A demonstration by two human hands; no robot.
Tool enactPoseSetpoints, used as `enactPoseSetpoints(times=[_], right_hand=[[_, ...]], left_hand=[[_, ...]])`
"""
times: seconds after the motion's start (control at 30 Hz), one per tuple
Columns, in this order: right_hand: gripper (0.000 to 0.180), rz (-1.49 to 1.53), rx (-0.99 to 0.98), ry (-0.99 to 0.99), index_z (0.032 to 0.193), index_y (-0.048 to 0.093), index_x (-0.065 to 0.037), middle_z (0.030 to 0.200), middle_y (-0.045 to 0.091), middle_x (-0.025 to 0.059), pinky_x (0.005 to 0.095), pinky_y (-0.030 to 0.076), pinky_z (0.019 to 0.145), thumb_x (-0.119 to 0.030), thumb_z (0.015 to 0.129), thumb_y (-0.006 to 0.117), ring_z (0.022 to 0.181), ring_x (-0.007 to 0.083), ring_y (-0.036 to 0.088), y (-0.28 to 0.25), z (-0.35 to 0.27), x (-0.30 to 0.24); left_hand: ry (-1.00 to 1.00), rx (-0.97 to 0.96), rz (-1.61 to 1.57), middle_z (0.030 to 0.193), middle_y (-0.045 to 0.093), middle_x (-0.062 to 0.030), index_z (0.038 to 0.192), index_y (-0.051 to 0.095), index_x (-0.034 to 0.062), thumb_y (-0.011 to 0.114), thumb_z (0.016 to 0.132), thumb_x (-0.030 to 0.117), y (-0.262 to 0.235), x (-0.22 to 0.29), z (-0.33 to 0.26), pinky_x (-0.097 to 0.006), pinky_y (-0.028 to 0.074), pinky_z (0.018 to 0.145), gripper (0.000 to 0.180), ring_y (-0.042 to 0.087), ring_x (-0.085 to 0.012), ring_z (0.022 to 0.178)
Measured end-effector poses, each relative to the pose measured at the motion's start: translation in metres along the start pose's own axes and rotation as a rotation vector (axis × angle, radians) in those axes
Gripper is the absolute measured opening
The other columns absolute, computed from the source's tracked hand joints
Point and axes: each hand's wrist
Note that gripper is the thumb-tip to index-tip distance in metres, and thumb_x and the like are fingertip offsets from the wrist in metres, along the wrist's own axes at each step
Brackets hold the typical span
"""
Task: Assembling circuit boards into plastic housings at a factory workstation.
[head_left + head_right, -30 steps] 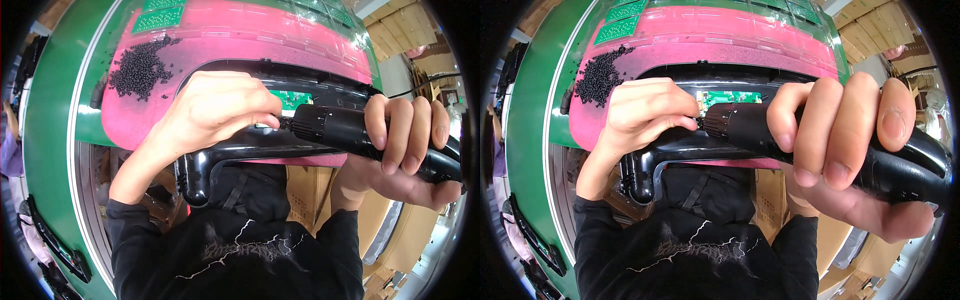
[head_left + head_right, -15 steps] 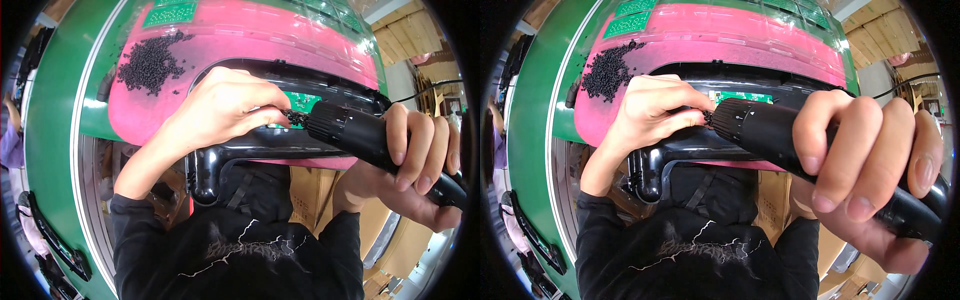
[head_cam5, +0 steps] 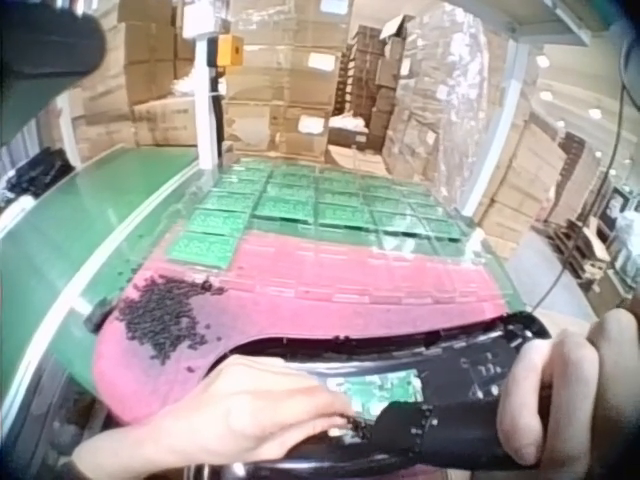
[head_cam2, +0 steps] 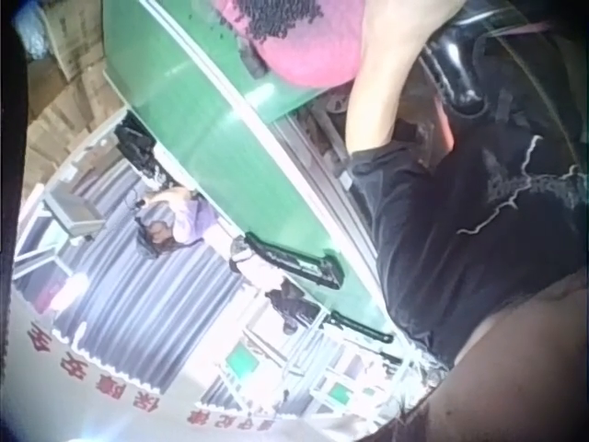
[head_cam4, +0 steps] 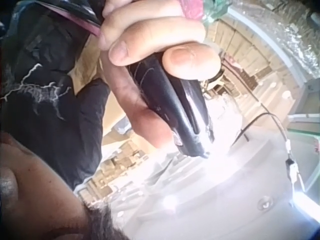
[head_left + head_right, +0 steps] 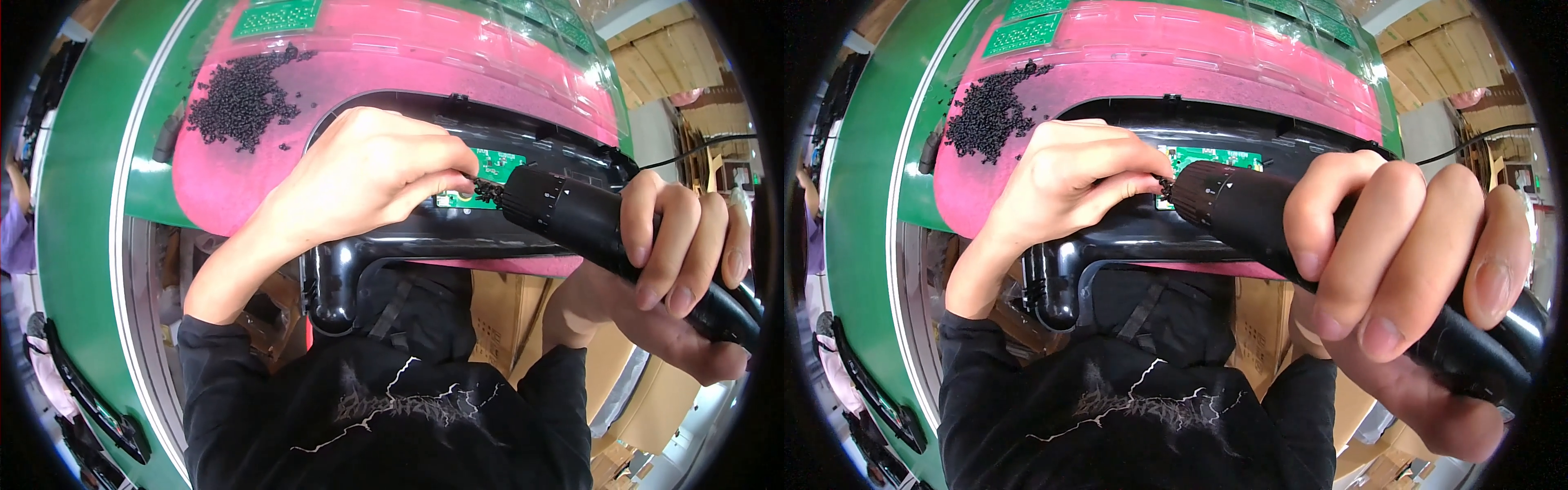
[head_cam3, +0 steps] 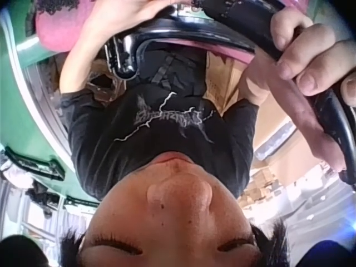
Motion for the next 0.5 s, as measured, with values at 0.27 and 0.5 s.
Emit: enactPoseSetpoints(times=[0.27, 0.5], right_hand=[[0.052, 0.016, -0.004, -0.01, 0.091, 0.05, -0.012, 0.064, 0.055, -0.0053, 0.0198, 0.041, 0.06, -0.048, 0.066, 0.076, 0.052, 0.0053, 0.054, 0.002, 0.001, 0.006], [0.054, -0.043, 0.117, -0.144, 0.093, 0.05, -0.011, 0.064, 0.055, -0.0052, 0.0212, 0.041, 0.058, -0.051, 0.067, 0.076, 0.051, 0.0055, 0.053, 0.009, 0.003, 0.017]], left_hand=[[-0.037, -0.066, -0.012, 0.081, 0.069, -0.0114, 0.088, 0.066, 0.0002, 0.072, 0.077, 0.002, -0.004, -0.002, 0.0, -0.033, 0.055, 0.066, 0.012, 0.069, -0.0263, 0.074], [-0.077, -0.069, -0.037, 0.081, 0.068, -0.0117, 0.09, 0.065, -0.0002, 0.071, 0.079, 0.003, -0.004, -0.004, 0.002, -0.033, 0.054, 0.064, 0.013, 0.068, -0.0269, 0.073]])
Point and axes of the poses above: each hand's wrist, its own z-axis towards the middle knuckle, its own y-axis out of the palm, x = y × z
